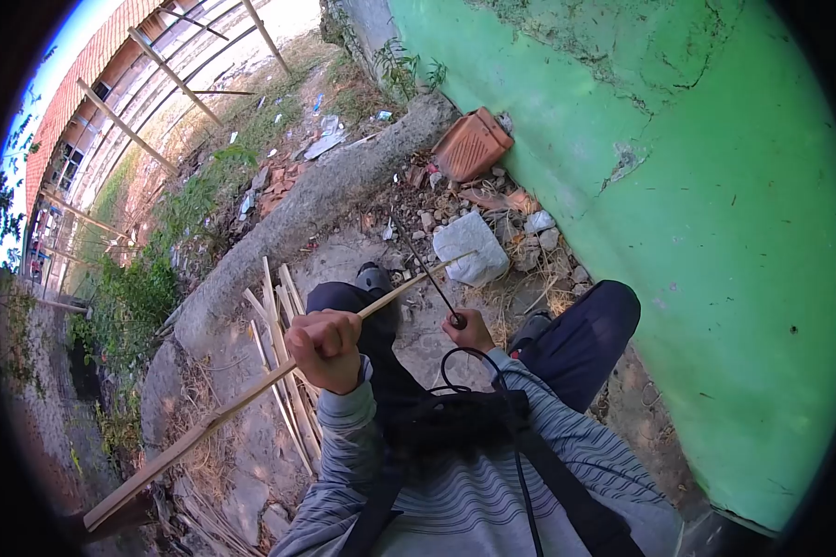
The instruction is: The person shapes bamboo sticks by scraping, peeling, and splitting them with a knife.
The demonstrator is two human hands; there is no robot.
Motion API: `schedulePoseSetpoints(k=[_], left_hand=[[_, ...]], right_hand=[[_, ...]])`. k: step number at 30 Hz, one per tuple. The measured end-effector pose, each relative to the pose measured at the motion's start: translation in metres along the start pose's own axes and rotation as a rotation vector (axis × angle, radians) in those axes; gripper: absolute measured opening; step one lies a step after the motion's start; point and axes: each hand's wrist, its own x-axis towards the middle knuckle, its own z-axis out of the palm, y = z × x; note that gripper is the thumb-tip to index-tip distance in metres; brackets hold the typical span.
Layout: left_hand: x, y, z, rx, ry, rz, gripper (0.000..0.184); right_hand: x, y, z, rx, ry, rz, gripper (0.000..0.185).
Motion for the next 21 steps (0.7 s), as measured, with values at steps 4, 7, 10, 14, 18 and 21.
schedulePoseSetpoints(k=[4, 7, 10, 14, 18, 21], left_hand=[[0.004, 0.002, -0.011, -0.011, 0.063, -0.023, 0.061], [0.003, 0.002, -0.014, -0.025, 0.005, -0.023, 0.06], [-0.001, 0.001, -0.009, -0.027, 0.012, -0.019, 0.06], [0.0, 0.003, -0.013, -0.012, 0.0, -0.039, 0.06], [-0.003, 0.004, -0.016, -0.072, 0.125, -0.074, 0.059], [0.001, 0.005, -0.015, -0.054, 0.152, -0.118, 0.059]], right_hand=[[0.006, 0.05, 0.0, 0.182, 0.053, 0.55, 0.027], [0.007, 0.041, -0.001, 0.116, 0.076, 0.453, 0.026], [-0.002, -0.002, -0.005, 0.093, 0.047, 0.229, 0.022], [0.001, 0.014, 0.0, -0.086, 0.043, 0.009, 0.021], [0.005, 0.085, -0.004, 0.22, 0.094, 0.694, 0.021], [-0.005, 0.081, -0.003, 0.278, 0.21, 0.833, 0.018]])
